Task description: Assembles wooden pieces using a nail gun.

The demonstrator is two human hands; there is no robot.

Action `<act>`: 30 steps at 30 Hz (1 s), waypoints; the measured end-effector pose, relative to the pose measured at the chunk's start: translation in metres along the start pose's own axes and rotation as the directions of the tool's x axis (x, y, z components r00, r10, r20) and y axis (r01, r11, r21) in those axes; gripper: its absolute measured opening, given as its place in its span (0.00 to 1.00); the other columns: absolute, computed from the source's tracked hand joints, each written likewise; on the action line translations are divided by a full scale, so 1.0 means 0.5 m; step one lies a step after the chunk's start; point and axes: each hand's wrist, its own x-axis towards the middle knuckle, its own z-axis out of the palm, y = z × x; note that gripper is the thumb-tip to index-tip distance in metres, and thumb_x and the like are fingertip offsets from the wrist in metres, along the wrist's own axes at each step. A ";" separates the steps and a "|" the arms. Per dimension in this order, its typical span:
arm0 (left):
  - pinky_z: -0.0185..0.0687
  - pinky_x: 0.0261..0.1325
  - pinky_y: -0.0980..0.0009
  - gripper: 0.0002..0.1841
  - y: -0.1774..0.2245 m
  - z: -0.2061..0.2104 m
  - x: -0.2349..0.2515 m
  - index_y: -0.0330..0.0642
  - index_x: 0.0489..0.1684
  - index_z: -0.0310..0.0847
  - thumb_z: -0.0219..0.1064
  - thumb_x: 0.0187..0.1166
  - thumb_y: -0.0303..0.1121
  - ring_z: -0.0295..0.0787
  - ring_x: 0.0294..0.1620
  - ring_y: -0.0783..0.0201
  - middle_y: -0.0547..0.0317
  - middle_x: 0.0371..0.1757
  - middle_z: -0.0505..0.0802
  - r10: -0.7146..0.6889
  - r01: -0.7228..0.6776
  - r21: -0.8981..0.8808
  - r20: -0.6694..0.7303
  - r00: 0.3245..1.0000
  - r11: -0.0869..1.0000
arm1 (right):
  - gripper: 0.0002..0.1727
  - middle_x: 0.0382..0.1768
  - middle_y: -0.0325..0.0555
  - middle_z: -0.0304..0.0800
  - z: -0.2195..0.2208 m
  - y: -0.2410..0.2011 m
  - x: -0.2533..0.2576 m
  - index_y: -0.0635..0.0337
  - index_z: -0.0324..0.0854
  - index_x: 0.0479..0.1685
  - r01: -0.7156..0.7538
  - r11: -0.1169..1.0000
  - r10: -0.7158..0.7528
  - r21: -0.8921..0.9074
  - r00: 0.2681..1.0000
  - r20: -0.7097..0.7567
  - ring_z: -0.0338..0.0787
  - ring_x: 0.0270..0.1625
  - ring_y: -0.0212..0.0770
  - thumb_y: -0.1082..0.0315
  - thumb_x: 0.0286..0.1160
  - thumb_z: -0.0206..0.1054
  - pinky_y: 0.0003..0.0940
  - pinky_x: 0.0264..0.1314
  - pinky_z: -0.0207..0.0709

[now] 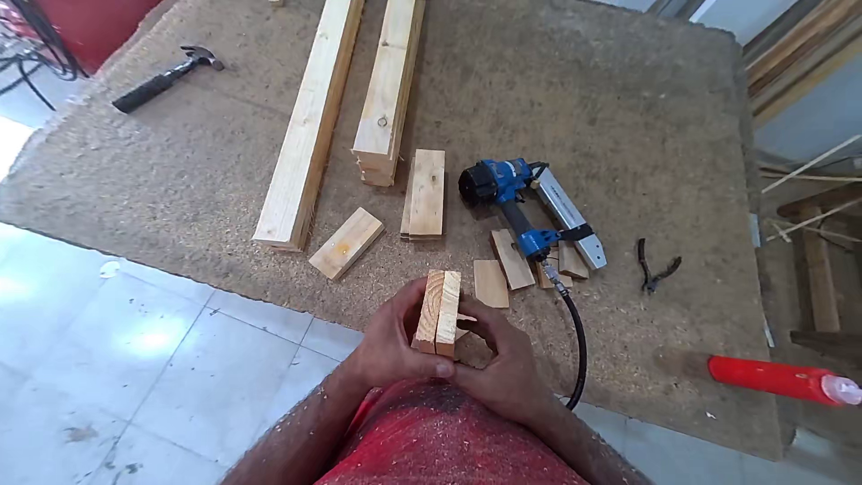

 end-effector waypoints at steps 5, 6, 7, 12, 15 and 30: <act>0.91 0.66 0.59 0.49 -0.001 -0.001 -0.001 0.40 0.77 0.71 0.90 0.53 0.52 0.91 0.63 0.56 0.51 0.63 0.91 -0.013 0.013 0.006 -0.001 1.000 1.000 | 0.38 0.73 0.44 0.85 0.005 0.000 -0.002 0.51 0.80 0.72 0.010 1.000 -0.011 0.015 1.000 0.008 0.90 0.70 0.45 0.50 0.59 0.87 0.48 0.69 0.91; 0.91 0.66 0.59 0.49 -0.001 0.000 -0.002 0.40 0.77 0.71 0.89 0.53 0.52 0.91 0.63 0.56 0.50 0.64 0.91 -0.013 0.013 0.002 -0.004 1.000 1.000 | 0.38 0.73 0.44 0.85 0.005 0.000 -0.002 0.51 0.80 0.72 0.015 1.000 -0.015 0.007 1.000 0.009 0.90 0.69 0.44 0.49 0.59 0.87 0.48 0.69 0.91; 0.91 0.65 0.59 0.49 -0.002 0.000 -0.003 0.40 0.77 0.71 0.89 0.53 0.53 0.91 0.62 0.56 0.50 0.63 0.91 -0.013 0.013 -0.002 -0.008 1.000 1.000 | 0.38 0.72 0.44 0.85 0.005 0.000 -0.002 0.52 0.79 0.72 0.022 1.000 -0.022 -0.001 1.000 0.012 0.90 0.69 0.44 0.49 0.60 0.87 0.48 0.69 0.91; 0.92 0.63 0.60 0.47 -0.004 0.000 -0.005 0.42 0.75 0.72 0.90 0.52 0.49 0.92 0.60 0.57 0.51 0.62 0.91 -0.035 0.035 -0.037 -0.010 0.999 0.999 | 0.39 0.72 0.45 0.85 0.004 0.002 -0.001 0.52 0.79 0.72 0.032 0.999 -0.031 -0.038 0.999 0.030 0.90 0.68 0.43 0.48 0.60 0.86 0.47 0.68 0.91; 0.92 0.63 0.60 0.47 -0.002 -0.005 -0.004 0.42 0.75 0.73 0.90 0.50 0.45 0.92 0.60 0.56 0.50 0.61 0.92 -0.073 0.073 -0.054 0.003 0.997 0.996 | 0.39 0.72 0.44 0.85 0.006 0.002 -0.002 0.53 0.78 0.73 0.019 0.998 -0.017 -0.067 0.999 0.036 0.90 0.69 0.41 0.48 0.61 0.86 0.45 0.69 0.91; 0.91 0.66 0.63 0.48 0.052 -0.083 0.066 0.41 0.73 0.79 0.89 0.41 0.47 0.91 0.62 0.64 0.59 0.61 0.93 -0.272 0.189 0.299 0.267 0.925 0.935 | 0.52 0.83 0.51 0.74 -0.089 -0.114 0.111 0.57 0.74 0.81 0.379 0.776 -0.257 -0.505 0.920 0.295 0.78 0.81 0.48 0.31 0.59 0.77 0.49 0.79 0.78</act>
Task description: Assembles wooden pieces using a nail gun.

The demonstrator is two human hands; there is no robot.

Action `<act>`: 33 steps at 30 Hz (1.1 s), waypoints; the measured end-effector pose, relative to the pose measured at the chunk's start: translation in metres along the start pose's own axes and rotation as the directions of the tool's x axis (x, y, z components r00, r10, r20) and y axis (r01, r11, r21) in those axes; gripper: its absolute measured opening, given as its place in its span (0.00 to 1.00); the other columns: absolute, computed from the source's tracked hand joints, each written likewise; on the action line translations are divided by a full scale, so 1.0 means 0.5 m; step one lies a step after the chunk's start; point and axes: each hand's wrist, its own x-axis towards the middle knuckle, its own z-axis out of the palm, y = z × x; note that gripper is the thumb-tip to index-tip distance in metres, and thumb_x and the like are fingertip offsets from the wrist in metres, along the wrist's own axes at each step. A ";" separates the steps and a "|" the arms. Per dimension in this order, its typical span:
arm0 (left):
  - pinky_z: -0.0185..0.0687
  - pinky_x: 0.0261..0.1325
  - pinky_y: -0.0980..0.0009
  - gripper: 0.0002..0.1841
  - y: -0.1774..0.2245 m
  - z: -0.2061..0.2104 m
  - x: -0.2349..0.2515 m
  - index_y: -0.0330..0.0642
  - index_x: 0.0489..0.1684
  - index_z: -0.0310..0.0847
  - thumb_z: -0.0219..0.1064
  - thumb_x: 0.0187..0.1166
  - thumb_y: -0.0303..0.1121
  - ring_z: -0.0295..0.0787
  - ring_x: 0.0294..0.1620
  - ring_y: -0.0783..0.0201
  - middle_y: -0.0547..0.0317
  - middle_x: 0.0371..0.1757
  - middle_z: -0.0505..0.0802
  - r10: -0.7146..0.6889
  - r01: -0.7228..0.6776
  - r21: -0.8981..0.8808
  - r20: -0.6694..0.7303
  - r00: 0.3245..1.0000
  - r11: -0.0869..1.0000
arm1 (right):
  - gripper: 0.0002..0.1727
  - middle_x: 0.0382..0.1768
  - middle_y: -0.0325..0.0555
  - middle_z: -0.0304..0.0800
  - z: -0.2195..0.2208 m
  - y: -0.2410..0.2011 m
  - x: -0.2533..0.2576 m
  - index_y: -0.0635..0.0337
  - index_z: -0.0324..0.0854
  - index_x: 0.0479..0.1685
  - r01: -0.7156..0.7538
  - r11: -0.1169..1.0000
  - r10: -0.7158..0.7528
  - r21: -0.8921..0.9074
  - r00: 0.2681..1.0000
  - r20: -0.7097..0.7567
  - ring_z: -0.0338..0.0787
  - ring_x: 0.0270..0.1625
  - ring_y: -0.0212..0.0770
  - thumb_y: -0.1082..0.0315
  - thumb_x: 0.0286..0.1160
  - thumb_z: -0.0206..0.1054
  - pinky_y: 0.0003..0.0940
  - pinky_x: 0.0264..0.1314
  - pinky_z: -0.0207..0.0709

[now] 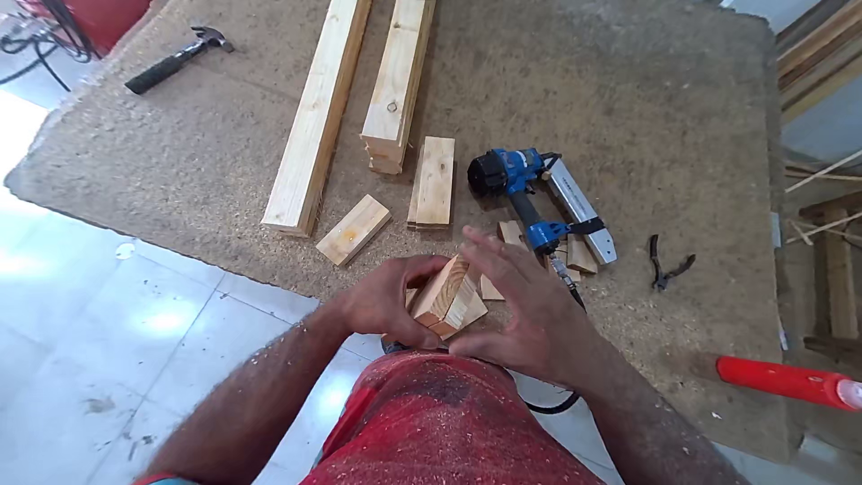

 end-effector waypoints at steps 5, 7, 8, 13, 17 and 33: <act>0.89 0.65 0.63 0.48 0.026 0.009 -0.007 0.47 0.72 0.81 0.90 0.39 0.51 0.89 0.62 0.69 0.63 0.62 0.91 0.059 0.085 0.556 -0.237 0.970 0.827 | 0.48 0.58 0.41 0.92 0.031 -0.007 -0.020 0.52 0.76 0.77 -0.596 0.592 0.583 0.542 0.781 0.223 0.96 0.51 0.38 0.26 0.62 0.71 0.43 0.48 0.94; 0.85 0.68 0.52 0.45 0.017 0.028 -0.010 0.48 0.69 0.81 0.87 0.42 0.53 0.87 0.66 0.60 0.59 0.65 0.90 0.158 0.113 0.731 -0.292 0.943 0.673 | 0.39 0.46 0.42 0.96 0.064 -0.007 -0.018 0.54 0.83 0.65 -0.654 0.442 0.612 0.615 0.720 0.326 0.97 0.45 0.40 0.32 0.65 0.74 0.45 0.47 0.95; 0.82 0.70 0.47 0.43 0.007 0.039 -0.011 0.47 0.68 0.82 0.85 0.45 0.53 0.87 0.68 0.55 0.57 0.66 0.90 0.217 0.111 0.791 -0.295 0.930 0.602 | 0.35 0.40 0.40 0.96 0.083 -0.009 -0.015 0.53 0.85 0.59 -0.670 0.454 0.623 0.587 0.710 0.329 0.96 0.40 0.37 0.33 0.66 0.74 0.42 0.43 0.93; 0.80 0.66 0.45 0.39 -0.040 0.075 -0.014 0.45 0.64 0.82 0.82 0.49 0.53 0.87 0.66 0.49 0.53 0.64 0.91 0.443 0.097 0.909 -0.289 0.849 0.406 | 0.22 0.30 0.34 0.92 0.145 0.008 -0.013 0.50 0.83 0.49 -0.644 0.635 0.637 0.427 0.749 0.183 0.93 0.31 0.31 0.41 0.74 0.72 0.37 0.33 0.91; 0.78 0.69 0.45 0.41 -0.038 0.063 -0.064 0.47 0.68 0.81 0.79 0.51 0.58 0.85 0.68 0.50 0.56 0.67 0.90 0.335 0.140 0.911 -0.281 0.899 0.388 | 0.21 0.39 0.37 0.96 0.137 0.033 -0.043 0.51 0.85 0.55 -0.583 0.532 0.568 0.613 0.783 0.252 0.96 0.40 0.34 0.46 0.76 0.72 0.38 0.42 0.94; 0.67 0.83 0.40 0.50 0.024 0.015 -0.140 0.40 0.71 0.81 0.45 0.74 0.80 0.79 0.79 0.51 0.51 0.71 0.89 0.072 0.223 0.864 -0.285 0.956 0.451 | 0.21 0.38 0.42 0.96 0.124 0.087 -0.055 0.56 0.85 0.53 -0.557 0.481 0.422 0.677 0.824 0.378 0.96 0.38 0.36 0.49 0.74 0.74 0.36 0.39 0.92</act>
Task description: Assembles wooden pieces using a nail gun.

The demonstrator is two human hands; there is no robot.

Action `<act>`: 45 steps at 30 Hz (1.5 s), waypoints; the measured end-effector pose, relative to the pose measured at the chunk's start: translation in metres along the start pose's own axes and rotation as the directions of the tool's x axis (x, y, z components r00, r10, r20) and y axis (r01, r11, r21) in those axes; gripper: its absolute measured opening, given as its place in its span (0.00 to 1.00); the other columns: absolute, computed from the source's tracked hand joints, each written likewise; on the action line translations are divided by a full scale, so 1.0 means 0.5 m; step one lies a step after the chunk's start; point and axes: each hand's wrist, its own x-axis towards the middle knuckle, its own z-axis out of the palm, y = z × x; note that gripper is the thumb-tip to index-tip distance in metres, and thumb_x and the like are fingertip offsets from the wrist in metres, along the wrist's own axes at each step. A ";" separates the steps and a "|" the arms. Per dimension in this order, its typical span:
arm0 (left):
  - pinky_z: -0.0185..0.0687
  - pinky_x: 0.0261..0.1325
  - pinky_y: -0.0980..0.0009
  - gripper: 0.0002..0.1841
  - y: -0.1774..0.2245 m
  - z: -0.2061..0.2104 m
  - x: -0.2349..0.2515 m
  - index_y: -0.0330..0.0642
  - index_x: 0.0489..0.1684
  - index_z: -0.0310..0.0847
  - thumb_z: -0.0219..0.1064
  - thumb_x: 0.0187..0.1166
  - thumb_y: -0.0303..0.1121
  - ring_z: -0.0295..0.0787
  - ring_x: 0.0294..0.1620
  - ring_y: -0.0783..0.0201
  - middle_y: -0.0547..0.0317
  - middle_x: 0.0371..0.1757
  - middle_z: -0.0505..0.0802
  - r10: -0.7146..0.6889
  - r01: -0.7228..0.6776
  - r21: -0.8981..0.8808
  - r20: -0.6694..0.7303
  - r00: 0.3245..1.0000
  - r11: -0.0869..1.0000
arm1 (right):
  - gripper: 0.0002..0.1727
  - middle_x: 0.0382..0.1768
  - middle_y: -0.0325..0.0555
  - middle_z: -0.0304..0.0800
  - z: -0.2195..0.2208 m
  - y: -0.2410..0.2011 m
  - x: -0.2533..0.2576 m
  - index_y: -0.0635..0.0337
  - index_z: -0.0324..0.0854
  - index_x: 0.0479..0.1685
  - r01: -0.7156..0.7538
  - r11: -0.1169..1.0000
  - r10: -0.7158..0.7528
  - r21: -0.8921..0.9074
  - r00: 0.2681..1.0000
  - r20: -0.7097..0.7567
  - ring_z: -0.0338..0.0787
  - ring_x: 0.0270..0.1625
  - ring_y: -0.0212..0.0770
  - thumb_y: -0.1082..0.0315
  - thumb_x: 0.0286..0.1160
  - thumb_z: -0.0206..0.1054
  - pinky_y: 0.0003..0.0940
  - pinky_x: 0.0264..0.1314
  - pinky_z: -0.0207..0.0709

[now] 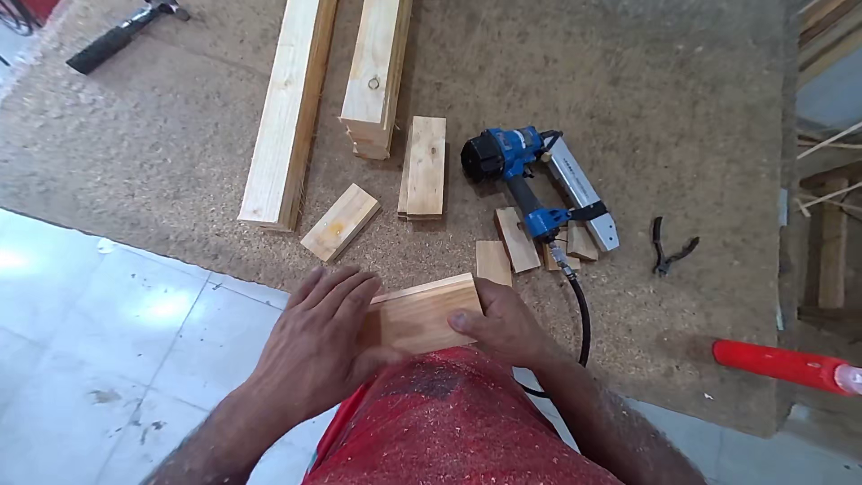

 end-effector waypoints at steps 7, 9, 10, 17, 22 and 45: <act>0.81 0.23 0.62 0.38 -0.030 0.068 0.017 0.50 0.36 0.85 0.40 0.83 0.73 0.84 0.24 0.66 0.67 0.27 0.86 -0.099 0.110 -0.116 0.091 0.991 0.987 | 0.29 0.43 0.39 0.96 -0.020 -0.006 0.064 0.54 0.84 0.61 -0.017 0.989 0.046 -0.145 0.979 0.196 0.95 0.42 0.34 0.40 0.73 0.71 0.37 0.44 0.92; 0.82 0.24 0.60 0.38 -0.048 0.095 0.005 0.48 0.36 0.86 0.41 0.83 0.72 0.86 0.25 0.64 0.64 0.29 0.88 -0.189 0.196 -0.113 0.067 0.980 0.974 | 0.40 0.65 0.41 0.89 -0.075 -0.013 0.124 0.50 0.75 0.80 -0.042 0.925 0.086 -0.377 0.991 0.102 0.90 0.64 0.38 0.33 0.74 0.62 0.45 0.65 0.86; 0.83 0.25 0.58 0.38 -0.059 0.109 -0.001 0.48 0.37 0.87 0.41 0.83 0.72 0.87 0.25 0.63 0.63 0.29 0.89 -0.248 0.255 -0.115 0.073 0.966 0.960 | 0.45 0.75 0.47 0.83 -0.115 -0.010 0.165 0.50 0.67 0.87 -0.109 0.854 0.107 -0.508 0.994 -0.033 0.85 0.73 0.45 0.30 0.76 0.59 0.54 0.73 0.81; 0.87 0.40 0.47 0.35 -0.147 0.234 -0.043 0.50 0.41 0.87 0.44 0.83 0.70 0.91 0.35 0.57 0.60 0.32 0.90 -0.605 0.708 -0.233 0.386 0.696 0.666 | 0.66 0.82 0.83 0.58 -0.280 0.119 0.451 0.76 0.44 0.89 -0.708 0.331 0.113 -0.624 0.686 -0.718 0.74 0.74 0.82 0.52 0.53 0.85 0.78 0.65 0.74; 0.87 0.42 0.43 0.33 -0.193 0.310 -0.089 0.48 0.43 0.88 0.47 0.86 0.66 0.92 0.37 0.54 0.56 0.33 0.92 -0.657 0.799 -0.303 0.457 0.600 0.519 | 0.55 0.63 0.81 0.80 -0.314 0.120 0.482 0.75 0.48 0.83 -0.774 0.170 0.157 -0.610 0.633 -0.758 0.86 0.63 0.78 0.54 0.59 0.78 0.75 0.58 0.79; 0.86 0.46 0.42 0.37 -0.270 0.351 -0.127 0.43 0.44 0.84 0.43 0.86 0.69 0.93 0.46 0.46 0.48 0.39 0.92 -0.583 0.831 -0.314 0.599 0.549 0.460 | 0.28 0.45 0.50 0.95 0.116 -0.080 0.182 0.66 0.89 0.52 -0.139 0.414 0.544 -0.900 0.830 0.122 0.94 0.51 0.39 0.46 0.71 0.70 0.43 0.62 0.85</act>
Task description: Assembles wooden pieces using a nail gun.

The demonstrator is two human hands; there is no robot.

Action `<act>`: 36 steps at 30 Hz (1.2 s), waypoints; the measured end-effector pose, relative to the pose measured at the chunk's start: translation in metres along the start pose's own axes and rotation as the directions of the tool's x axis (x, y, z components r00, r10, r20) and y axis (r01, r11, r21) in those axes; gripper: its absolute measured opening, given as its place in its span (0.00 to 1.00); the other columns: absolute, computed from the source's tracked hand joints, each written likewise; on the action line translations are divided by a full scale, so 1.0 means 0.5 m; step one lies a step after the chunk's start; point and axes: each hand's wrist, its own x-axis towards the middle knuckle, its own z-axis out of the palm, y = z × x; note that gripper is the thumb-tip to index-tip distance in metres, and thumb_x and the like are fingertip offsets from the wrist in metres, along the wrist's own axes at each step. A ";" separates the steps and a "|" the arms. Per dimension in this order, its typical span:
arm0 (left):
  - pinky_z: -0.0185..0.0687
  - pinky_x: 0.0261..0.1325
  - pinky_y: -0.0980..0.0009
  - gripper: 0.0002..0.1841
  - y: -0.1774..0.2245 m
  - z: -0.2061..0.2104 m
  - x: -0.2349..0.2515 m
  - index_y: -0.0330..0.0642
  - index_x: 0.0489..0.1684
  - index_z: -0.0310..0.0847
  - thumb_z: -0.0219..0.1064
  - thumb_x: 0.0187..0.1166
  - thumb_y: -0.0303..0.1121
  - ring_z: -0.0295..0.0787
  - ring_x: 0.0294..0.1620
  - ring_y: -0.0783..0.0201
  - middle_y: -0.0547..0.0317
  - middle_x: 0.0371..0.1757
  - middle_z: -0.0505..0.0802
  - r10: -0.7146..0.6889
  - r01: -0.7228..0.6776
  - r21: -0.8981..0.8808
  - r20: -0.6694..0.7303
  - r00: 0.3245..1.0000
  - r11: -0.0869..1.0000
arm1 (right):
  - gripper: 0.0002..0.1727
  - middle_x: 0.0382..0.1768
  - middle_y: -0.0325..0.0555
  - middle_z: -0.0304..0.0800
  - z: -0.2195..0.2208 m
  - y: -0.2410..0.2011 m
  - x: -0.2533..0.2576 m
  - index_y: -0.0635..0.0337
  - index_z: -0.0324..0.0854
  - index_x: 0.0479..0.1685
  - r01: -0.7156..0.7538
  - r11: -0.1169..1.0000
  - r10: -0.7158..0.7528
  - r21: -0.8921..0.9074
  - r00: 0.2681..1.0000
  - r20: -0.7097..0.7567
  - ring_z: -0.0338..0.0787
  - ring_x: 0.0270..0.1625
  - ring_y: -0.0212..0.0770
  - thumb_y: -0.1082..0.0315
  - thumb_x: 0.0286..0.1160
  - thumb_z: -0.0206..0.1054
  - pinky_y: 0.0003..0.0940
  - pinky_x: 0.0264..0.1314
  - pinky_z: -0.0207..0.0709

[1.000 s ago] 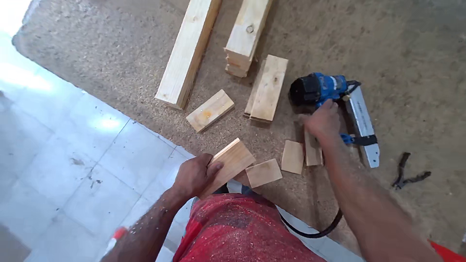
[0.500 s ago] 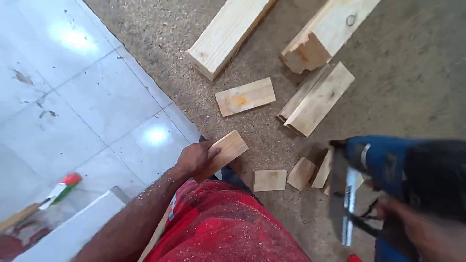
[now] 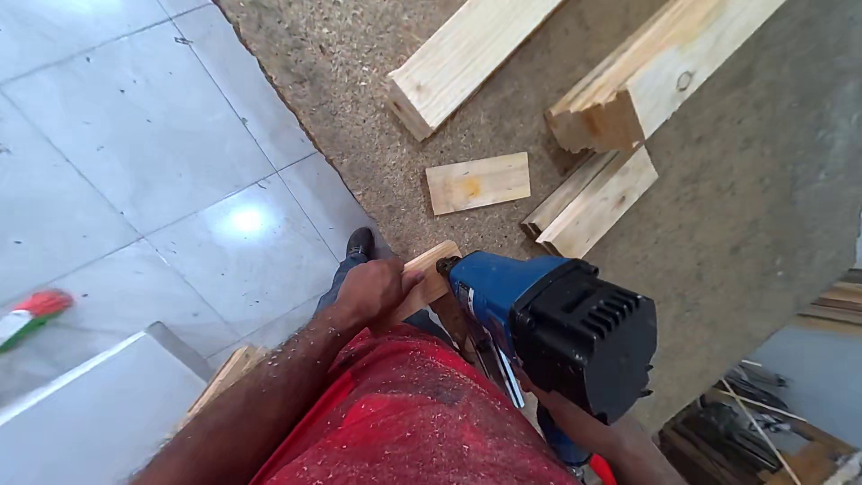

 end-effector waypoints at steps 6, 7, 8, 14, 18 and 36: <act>0.86 0.45 0.42 0.38 0.004 -0.005 -0.003 0.43 0.43 0.84 0.42 0.84 0.70 0.93 0.45 0.45 0.48 0.39 0.92 -0.012 0.012 0.009 0.038 0.999 1.000 | 0.29 0.48 0.52 0.96 -0.002 -0.024 -0.027 0.66 0.90 0.54 0.052 0.991 -0.053 -0.122 0.999 -0.001 0.94 0.56 0.41 0.45 0.74 0.69 0.45 0.66 0.83; 0.86 0.44 0.42 0.37 0.004 -0.004 -0.001 0.44 0.43 0.83 0.42 0.84 0.71 0.93 0.45 0.46 0.49 0.38 0.92 -0.013 0.012 0.022 0.030 0.999 1.000 | 0.28 0.47 0.49 0.97 -0.003 -0.019 -0.035 0.64 0.90 0.53 0.064 0.993 -0.067 -0.100 0.997 -0.024 0.94 0.55 0.37 0.45 0.74 0.70 0.41 0.65 0.85; 0.86 0.43 0.43 0.37 0.004 -0.003 0.000 0.45 0.42 0.83 0.42 0.84 0.71 0.93 0.44 0.47 0.50 0.37 0.92 -0.015 0.014 0.031 0.017 1.000 0.999 | 0.26 0.46 0.46 0.97 -0.001 -0.003 -0.042 0.63 0.90 0.52 0.079 0.995 -0.081 -0.064 0.996 -0.037 0.94 0.53 0.32 0.46 0.75 0.71 0.36 0.63 0.86; 0.87 0.42 0.42 0.36 0.008 0.004 -0.009 0.45 0.42 0.84 0.43 0.84 0.70 0.93 0.42 0.46 0.50 0.36 0.92 -0.029 0.030 0.060 -0.020 0.999 0.998 | 0.26 0.45 0.45 0.96 0.027 0.041 -0.099 0.62 0.90 0.52 -0.031 0.998 0.026 -0.055 0.995 -0.097 0.93 0.51 0.32 0.47 0.69 0.73 0.33 0.60 0.86; 0.87 0.43 0.44 0.37 0.056 -0.021 -0.033 0.47 0.46 0.84 0.44 0.82 0.72 0.93 0.43 0.48 0.52 0.39 0.92 0.001 0.009 0.148 -0.063 0.998 0.989 | 0.27 0.48 0.53 0.95 -0.034 -0.058 -0.150 0.74 0.87 0.55 -0.212 0.968 0.221 0.133 0.973 -0.062 0.91 0.54 0.33 0.55 0.69 0.74 0.29 0.68 0.80; 0.61 0.83 0.37 0.43 0.023 0.137 0.019 0.43 0.63 0.83 0.79 0.47 0.64 0.71 0.83 0.42 0.48 0.71 0.86 0.297 -0.280 0.136 -0.664 0.686 0.950 | 0.14 0.38 0.38 0.94 -0.008 0.047 -0.096 0.60 0.89 0.45 -0.102 0.944 0.131 0.314 0.989 -0.073 0.91 0.44 0.26 0.57 0.77 0.70 0.30 0.57 0.85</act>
